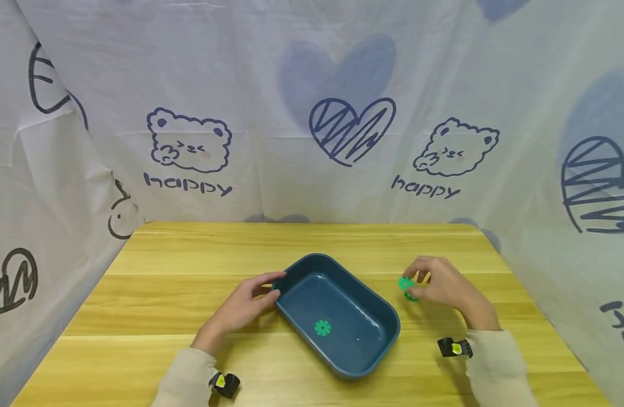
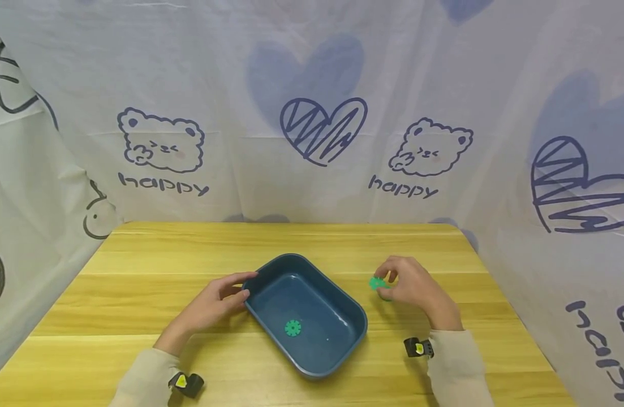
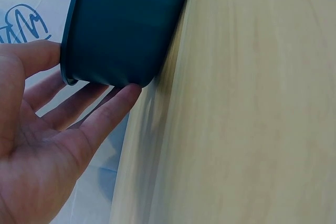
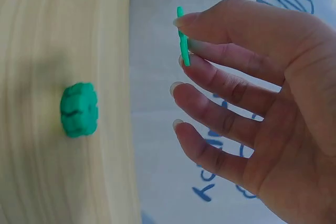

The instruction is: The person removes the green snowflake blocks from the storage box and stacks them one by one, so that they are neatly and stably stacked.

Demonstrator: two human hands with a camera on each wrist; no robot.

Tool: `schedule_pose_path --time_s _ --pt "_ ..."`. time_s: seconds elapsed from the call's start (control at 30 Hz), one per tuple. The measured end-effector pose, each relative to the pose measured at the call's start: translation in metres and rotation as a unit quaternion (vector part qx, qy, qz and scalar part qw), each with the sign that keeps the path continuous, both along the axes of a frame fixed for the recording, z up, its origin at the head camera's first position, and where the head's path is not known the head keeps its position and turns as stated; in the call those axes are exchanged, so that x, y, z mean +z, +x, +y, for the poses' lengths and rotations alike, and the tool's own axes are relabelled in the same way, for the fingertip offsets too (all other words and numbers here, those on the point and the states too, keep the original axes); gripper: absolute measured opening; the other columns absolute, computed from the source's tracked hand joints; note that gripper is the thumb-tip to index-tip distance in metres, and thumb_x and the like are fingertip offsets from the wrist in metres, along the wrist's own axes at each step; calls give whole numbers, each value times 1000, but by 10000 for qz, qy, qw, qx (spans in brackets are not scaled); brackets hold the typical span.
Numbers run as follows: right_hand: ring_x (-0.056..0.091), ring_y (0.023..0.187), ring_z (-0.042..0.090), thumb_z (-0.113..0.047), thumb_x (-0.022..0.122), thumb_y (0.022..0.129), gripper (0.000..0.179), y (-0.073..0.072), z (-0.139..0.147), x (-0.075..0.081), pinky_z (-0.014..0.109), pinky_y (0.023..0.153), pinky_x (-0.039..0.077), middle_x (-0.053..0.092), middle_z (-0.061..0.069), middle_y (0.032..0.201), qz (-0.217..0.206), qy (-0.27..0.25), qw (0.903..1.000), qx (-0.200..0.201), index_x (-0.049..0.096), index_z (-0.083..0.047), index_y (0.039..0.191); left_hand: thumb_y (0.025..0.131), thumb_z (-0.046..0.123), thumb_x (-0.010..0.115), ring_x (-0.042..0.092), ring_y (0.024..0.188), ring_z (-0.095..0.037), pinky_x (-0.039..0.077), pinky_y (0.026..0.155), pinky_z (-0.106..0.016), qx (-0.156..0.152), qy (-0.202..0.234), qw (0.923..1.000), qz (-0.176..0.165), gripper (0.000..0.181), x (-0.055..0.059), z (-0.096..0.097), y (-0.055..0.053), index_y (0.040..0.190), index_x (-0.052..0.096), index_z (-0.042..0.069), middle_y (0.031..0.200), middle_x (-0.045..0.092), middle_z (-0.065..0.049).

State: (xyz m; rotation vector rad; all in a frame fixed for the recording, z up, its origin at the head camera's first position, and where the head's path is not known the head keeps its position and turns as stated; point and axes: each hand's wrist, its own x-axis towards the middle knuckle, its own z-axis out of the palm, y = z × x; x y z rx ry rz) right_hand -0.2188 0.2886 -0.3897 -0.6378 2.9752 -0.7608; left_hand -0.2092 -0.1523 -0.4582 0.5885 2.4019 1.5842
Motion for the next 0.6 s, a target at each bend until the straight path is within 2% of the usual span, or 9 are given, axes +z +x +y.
schedule_pose_path --time_s 0.3,0.6 --pt "60 85 19 -9 84 80 20 -5 12 -12 26 70 49 74 2 97 -40 65 9997 -224 78 -8 99 106 23 59 57 136 -42 49 111 -53 28 2 10000 -35 46 3 -1 1 150 53 12 157 50 -18" --pt "59 85 20 -10 83 81 19 -10 21 -24 24 67 47 75 5 96 -260 87 9989 -367 78 -6 100 106 22 59 57 136 -42 49 111 -53 16 36 10000 -47 46 4 1 1 150 53 11 156 50 -18"
